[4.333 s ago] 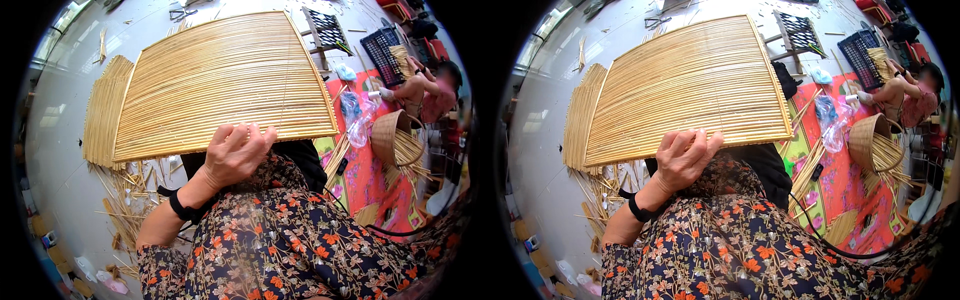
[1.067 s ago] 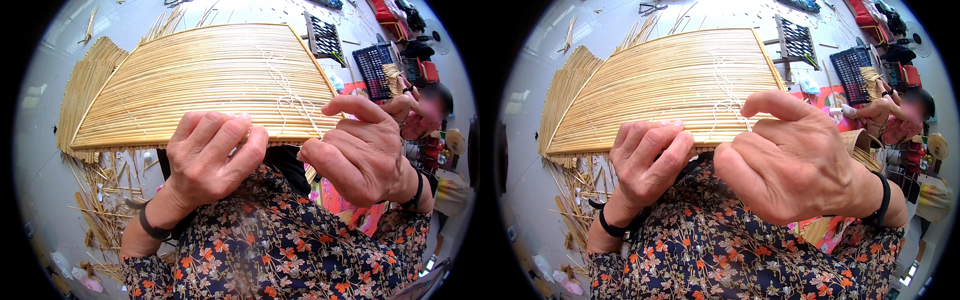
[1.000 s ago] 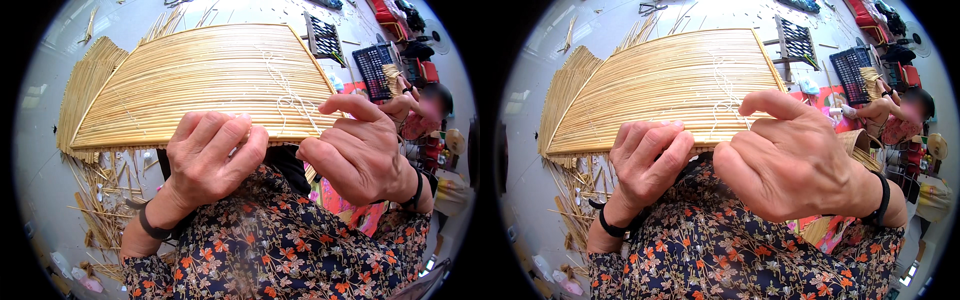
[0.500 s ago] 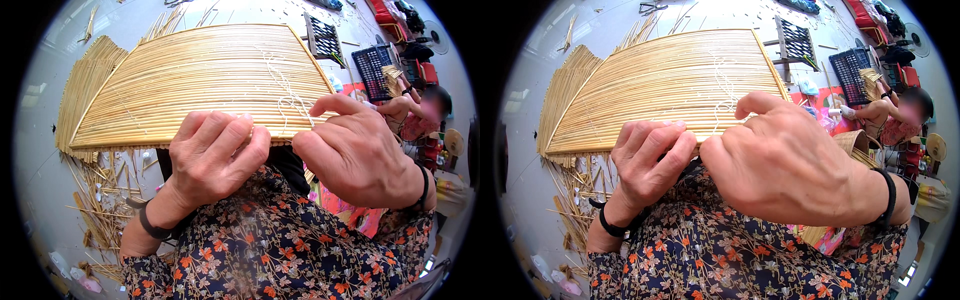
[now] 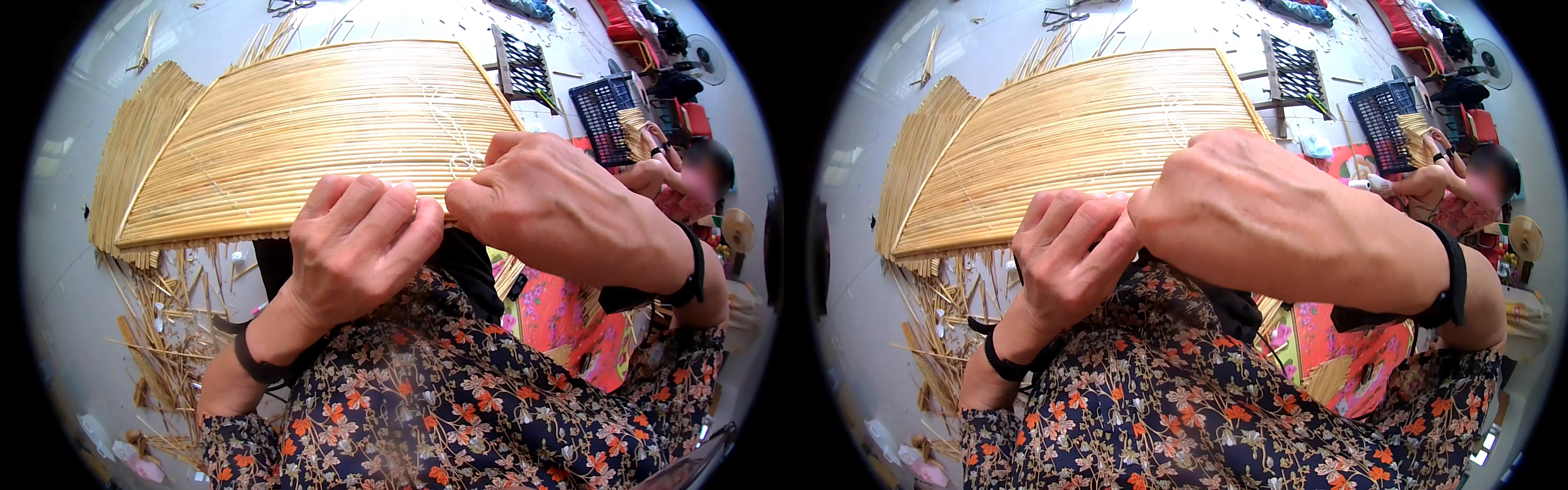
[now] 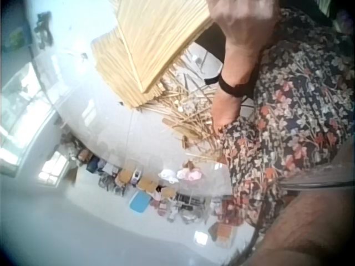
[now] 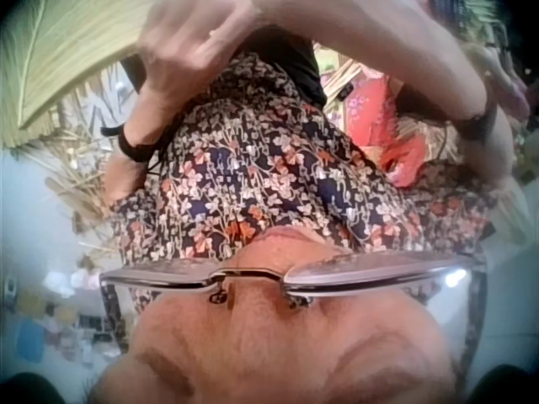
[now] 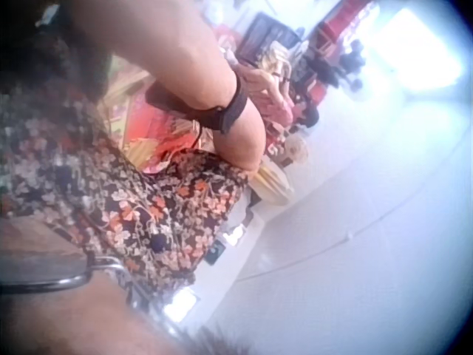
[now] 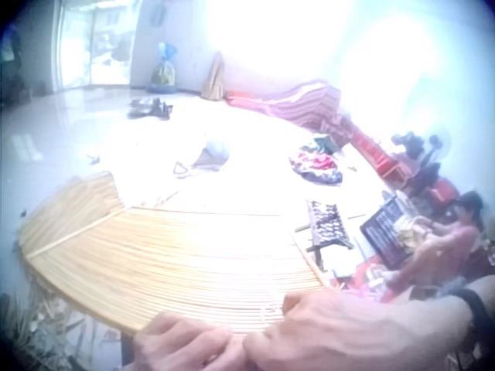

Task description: The person is assembling a bamboo mat by hand, using thread to weave together several thin bamboo slats. They repeat the weaving motion through pre-drilled holes or gaps to secure the structure.

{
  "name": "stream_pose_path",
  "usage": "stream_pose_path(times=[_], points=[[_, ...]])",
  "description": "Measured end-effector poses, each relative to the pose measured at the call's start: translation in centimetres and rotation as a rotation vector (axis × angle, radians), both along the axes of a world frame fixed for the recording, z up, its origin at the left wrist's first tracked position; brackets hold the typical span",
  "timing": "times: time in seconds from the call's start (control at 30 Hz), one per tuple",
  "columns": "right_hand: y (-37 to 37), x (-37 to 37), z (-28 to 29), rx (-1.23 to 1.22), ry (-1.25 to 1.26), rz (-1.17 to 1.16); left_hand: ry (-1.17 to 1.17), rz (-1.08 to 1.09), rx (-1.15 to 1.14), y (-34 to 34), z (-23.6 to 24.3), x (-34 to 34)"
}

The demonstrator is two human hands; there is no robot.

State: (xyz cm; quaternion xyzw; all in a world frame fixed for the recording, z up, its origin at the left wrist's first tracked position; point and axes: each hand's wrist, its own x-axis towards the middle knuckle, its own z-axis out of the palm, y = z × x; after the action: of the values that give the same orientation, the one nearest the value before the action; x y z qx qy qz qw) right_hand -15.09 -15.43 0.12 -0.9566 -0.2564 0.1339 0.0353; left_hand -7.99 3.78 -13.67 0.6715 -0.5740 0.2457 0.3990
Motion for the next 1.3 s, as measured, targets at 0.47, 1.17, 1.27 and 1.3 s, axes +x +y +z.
stream_pose_path(times=[0.47,1.17,1.27,1.3], points=[[0.3,3.3,3.9,-0.178,-0.193,0.109,0.033,-0.027,0.015,-0.4,2.5,4.1],[-2.5,8.1,2.8,0.171,0.567,-0.51,0.247,-0.431,0.162,-1.9,1.1,9.8],[-3.4,7.0,1.1,0.255,0.451,-0.306,0.169,-0.302,0.138,-2.5,0.3,7.8],[-2.7,7.0,2.1,0.189,0.524,-0.413,0.162,-0.259,0.138,-2.6,0.2,7.4]])
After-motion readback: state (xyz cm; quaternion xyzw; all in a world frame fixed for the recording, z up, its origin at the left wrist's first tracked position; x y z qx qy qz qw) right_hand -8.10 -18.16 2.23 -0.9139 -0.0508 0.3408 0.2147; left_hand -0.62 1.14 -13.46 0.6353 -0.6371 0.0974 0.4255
